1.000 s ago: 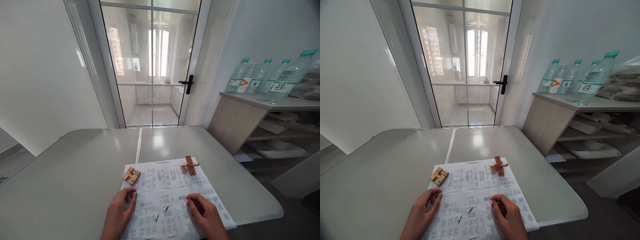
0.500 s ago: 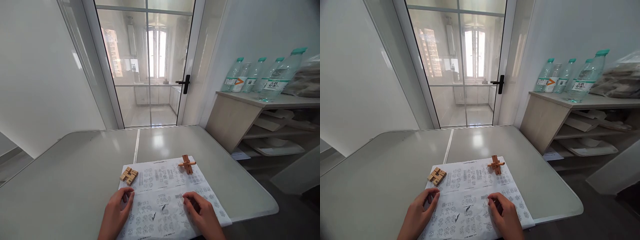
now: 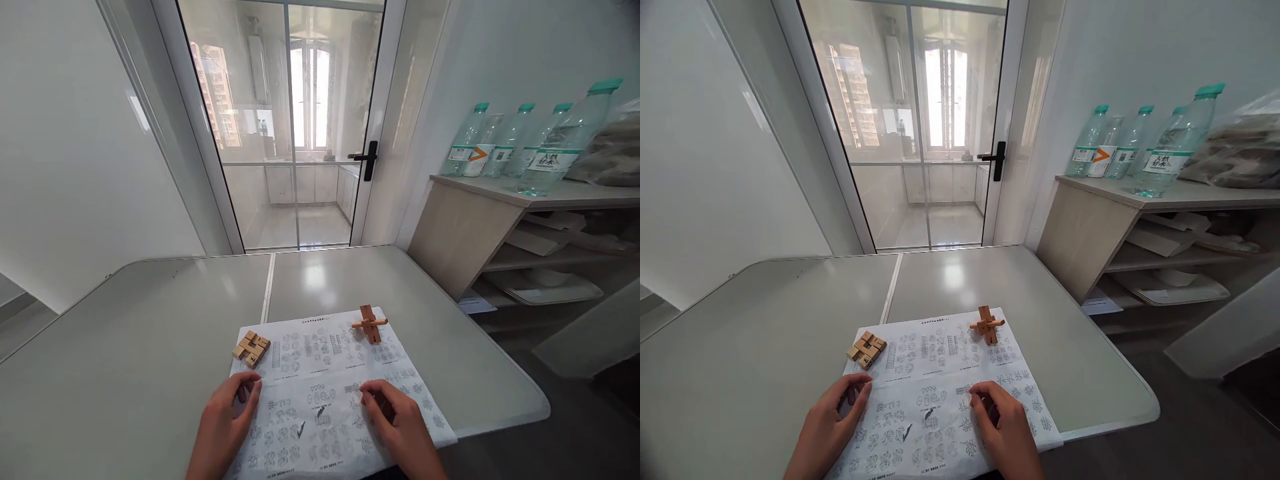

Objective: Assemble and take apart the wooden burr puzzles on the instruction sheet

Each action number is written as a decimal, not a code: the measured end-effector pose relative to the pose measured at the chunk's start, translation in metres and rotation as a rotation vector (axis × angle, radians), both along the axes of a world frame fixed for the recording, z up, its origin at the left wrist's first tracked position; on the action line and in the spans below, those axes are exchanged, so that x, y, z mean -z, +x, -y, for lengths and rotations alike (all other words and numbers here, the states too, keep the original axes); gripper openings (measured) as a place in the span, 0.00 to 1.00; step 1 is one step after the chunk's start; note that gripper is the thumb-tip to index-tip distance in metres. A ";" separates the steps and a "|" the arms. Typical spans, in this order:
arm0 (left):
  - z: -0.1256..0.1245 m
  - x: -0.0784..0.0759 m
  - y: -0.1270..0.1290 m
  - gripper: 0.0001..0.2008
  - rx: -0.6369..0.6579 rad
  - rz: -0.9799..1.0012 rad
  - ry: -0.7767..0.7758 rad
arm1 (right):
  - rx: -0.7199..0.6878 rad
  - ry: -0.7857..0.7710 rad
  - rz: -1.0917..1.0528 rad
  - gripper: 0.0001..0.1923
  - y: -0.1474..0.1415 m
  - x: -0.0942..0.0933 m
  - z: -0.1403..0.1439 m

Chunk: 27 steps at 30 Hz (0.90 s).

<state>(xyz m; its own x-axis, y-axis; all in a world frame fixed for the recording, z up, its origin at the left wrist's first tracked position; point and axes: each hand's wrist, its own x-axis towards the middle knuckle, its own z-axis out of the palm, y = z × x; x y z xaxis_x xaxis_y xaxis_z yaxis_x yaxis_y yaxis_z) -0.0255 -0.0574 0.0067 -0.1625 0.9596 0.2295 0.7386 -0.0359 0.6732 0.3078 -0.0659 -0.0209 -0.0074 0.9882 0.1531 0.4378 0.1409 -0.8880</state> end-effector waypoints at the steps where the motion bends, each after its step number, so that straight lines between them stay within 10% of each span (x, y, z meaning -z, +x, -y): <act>1: 0.000 0.000 0.000 0.22 -0.004 0.001 -0.001 | 0.002 -0.005 -0.007 0.24 0.000 0.000 0.001; 18: -0.003 0.005 -0.002 0.25 -0.036 -0.013 -0.049 | -0.043 -0.061 -0.023 0.21 0.008 0.006 -0.006; 27: -0.002 0.005 -0.001 0.22 0.010 -0.022 -0.008 | 0.145 0.204 0.256 0.17 0.051 -0.019 -0.083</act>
